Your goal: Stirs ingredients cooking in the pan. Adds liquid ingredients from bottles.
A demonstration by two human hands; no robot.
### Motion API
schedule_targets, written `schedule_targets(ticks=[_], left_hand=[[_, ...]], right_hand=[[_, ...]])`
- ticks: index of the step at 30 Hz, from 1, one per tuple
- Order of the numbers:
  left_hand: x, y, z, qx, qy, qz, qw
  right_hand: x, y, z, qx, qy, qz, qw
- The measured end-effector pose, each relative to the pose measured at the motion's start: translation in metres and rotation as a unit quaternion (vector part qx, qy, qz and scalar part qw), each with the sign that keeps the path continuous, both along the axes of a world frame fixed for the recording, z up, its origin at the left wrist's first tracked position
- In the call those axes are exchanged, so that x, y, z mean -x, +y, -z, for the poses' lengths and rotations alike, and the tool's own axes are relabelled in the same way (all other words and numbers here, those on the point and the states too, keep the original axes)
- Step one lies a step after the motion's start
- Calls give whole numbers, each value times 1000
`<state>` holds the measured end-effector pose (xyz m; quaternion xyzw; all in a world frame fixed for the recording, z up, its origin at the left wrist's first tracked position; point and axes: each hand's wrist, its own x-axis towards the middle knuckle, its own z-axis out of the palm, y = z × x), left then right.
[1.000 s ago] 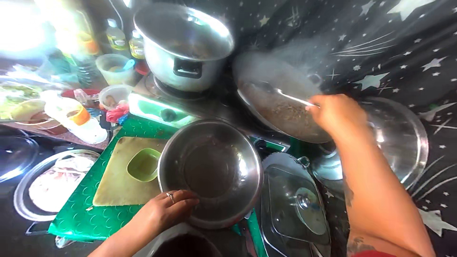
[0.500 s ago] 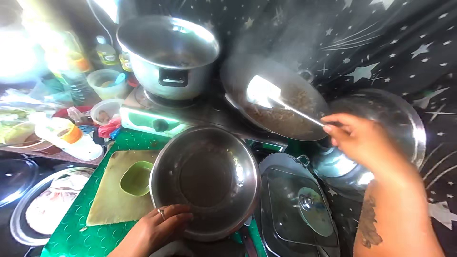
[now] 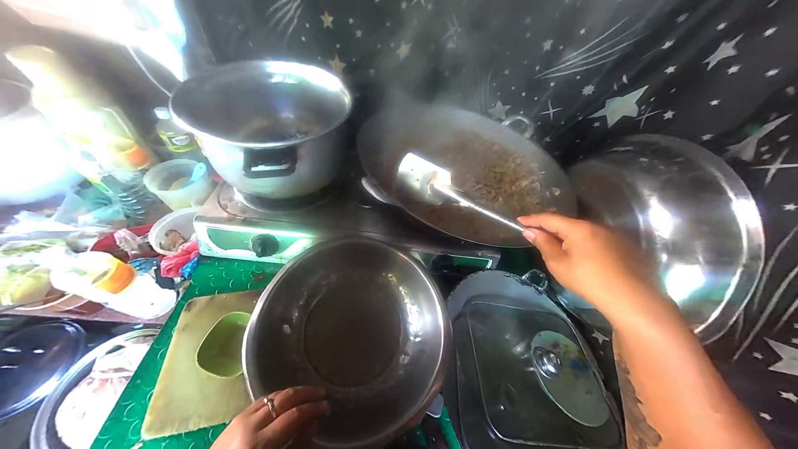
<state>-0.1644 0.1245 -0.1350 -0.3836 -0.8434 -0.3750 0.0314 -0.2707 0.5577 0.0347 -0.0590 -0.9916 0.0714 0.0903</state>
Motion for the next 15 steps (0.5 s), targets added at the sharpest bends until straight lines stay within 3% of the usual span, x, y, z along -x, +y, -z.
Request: schedule_targets(ticks=[15], left_hand=[[4,10,-5,14,-3,-1,1000]], right_hand=[[12,-1,1,-34,-3,-49,998]])
